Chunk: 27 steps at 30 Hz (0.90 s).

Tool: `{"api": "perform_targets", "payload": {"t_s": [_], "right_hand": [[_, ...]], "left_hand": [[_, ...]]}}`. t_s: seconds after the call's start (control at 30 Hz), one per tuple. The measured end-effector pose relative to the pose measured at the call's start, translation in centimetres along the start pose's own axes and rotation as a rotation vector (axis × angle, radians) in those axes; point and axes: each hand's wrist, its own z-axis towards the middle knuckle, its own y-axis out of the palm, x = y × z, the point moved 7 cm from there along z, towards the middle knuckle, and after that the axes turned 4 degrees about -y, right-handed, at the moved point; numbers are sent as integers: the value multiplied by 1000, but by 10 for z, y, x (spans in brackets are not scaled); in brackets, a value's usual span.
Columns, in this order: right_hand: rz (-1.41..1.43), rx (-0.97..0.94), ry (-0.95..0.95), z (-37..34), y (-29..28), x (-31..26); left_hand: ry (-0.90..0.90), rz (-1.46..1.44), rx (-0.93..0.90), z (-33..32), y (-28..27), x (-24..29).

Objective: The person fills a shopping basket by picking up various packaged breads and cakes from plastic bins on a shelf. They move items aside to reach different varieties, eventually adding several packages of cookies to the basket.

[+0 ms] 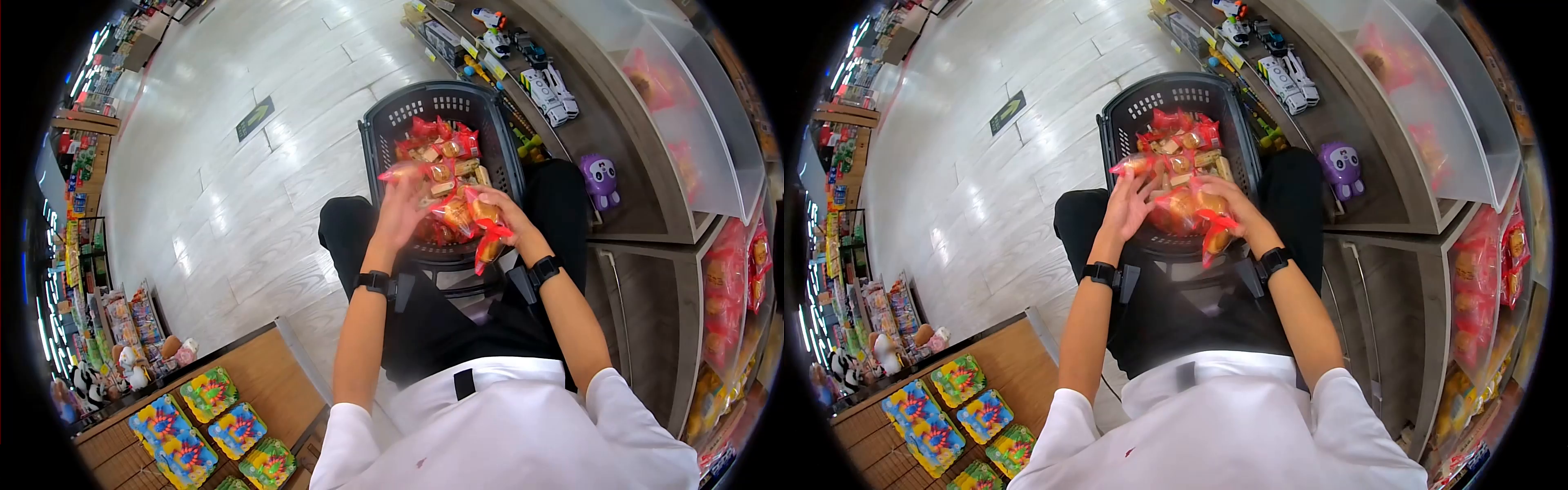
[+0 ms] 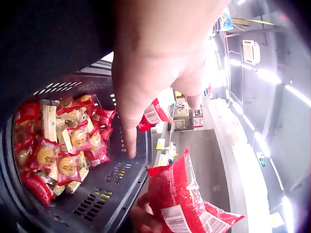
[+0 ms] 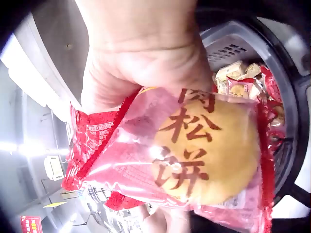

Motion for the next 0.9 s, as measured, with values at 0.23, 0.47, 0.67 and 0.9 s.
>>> {"api": "perform_targets", "payload": {"t_s": [0.23,0.47,0.67,0.9], "right_hand": [[47,88,-65,6,-4,8],[29,107,-22,13,-7,19],[123,289,-74,12,-22,13],[-108,228,-98,12,-15,17]], "left_hand": [[-497,65,-401,-20,41,-27],[-336,107,-132,-3,10,-35],[21,-290,-47,-3,12,13],[-444,154,-242,-11,26,-26]]}}
